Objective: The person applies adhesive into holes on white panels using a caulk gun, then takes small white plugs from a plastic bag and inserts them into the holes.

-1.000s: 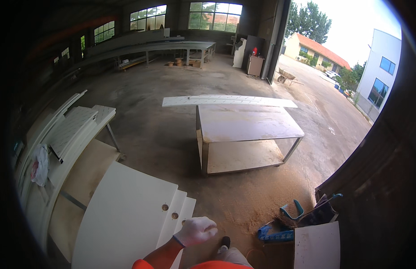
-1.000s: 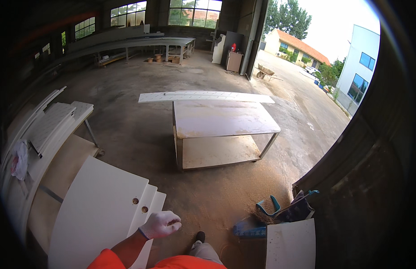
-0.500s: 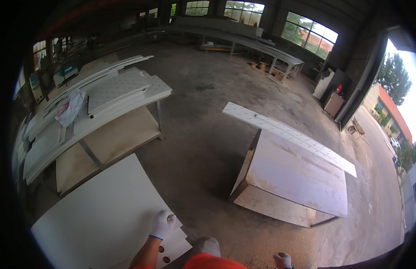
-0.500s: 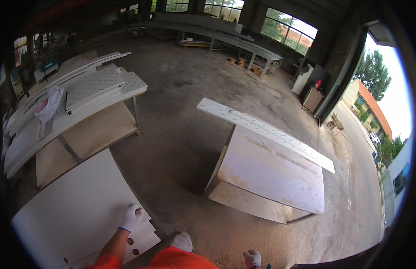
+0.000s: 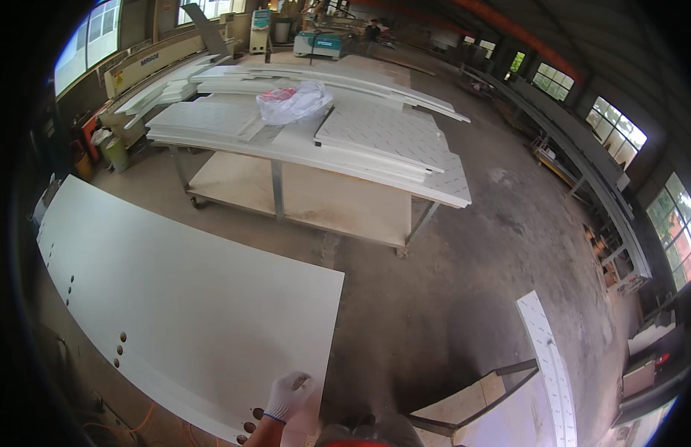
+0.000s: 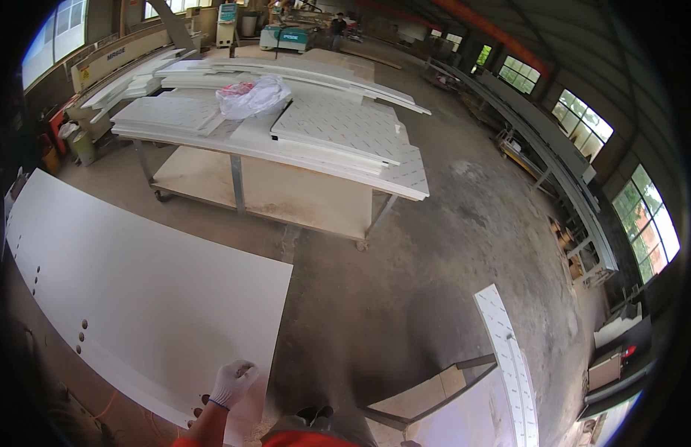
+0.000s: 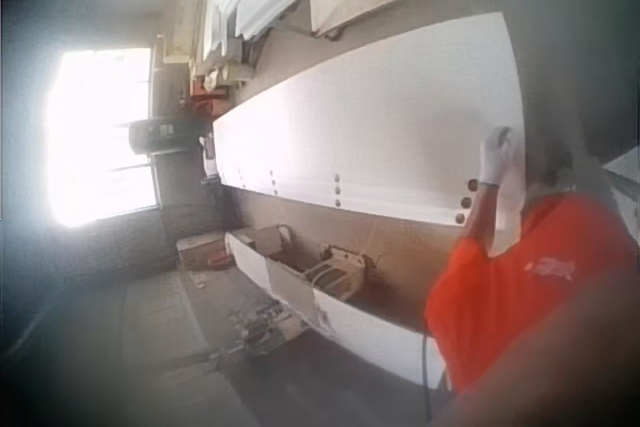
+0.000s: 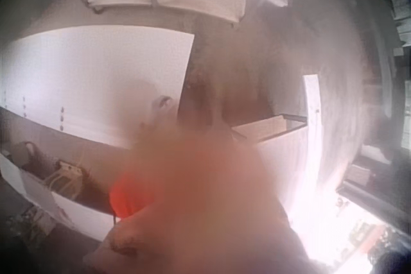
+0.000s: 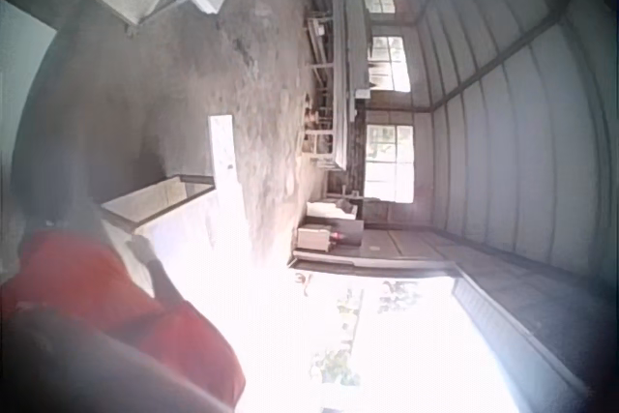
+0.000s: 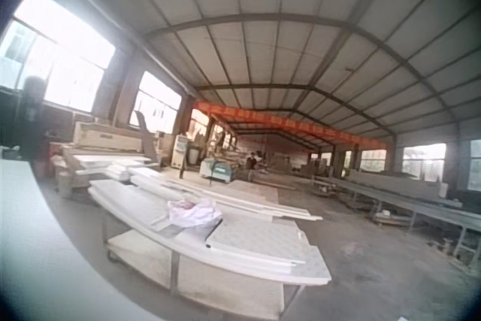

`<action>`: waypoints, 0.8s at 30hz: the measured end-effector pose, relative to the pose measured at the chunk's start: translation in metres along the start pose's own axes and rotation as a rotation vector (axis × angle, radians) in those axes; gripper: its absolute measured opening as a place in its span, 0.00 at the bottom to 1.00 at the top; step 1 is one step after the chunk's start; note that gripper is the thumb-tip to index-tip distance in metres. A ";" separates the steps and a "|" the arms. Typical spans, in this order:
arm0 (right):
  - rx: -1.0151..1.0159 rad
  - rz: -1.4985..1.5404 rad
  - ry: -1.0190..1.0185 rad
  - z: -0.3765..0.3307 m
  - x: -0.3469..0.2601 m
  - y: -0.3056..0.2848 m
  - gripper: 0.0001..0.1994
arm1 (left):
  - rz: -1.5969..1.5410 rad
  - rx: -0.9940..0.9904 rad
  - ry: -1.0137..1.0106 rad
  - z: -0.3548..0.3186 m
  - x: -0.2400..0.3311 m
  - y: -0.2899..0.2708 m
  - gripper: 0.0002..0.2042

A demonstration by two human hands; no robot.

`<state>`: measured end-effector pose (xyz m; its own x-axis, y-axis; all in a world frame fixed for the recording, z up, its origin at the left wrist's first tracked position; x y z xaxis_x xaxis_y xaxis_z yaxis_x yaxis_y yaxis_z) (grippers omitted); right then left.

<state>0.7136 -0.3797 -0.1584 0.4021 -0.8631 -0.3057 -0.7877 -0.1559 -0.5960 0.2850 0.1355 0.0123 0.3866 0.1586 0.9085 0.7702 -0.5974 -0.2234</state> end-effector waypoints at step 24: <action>-0.207 -0.302 -0.878 0.333 -0.805 -0.483 0.29 | 0.128 0.577 -0.252 0.280 0.132 -0.050 0.15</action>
<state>0.9257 0.5504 0.1279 0.7426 -0.1161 -0.6596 -0.6266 -0.4681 -0.6231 0.4396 0.4066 0.0446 0.5468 0.3356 0.7670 0.8320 -0.1158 -0.5425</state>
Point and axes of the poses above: each hand's wrist, its own z-axis towards the middle knuckle, its own y-axis out of the palm, x = y × z, the point moved 10 cm from there along z, towards the middle knuckle, and after that the axes turned 14 degrees about -x, right-handed, at the moved point
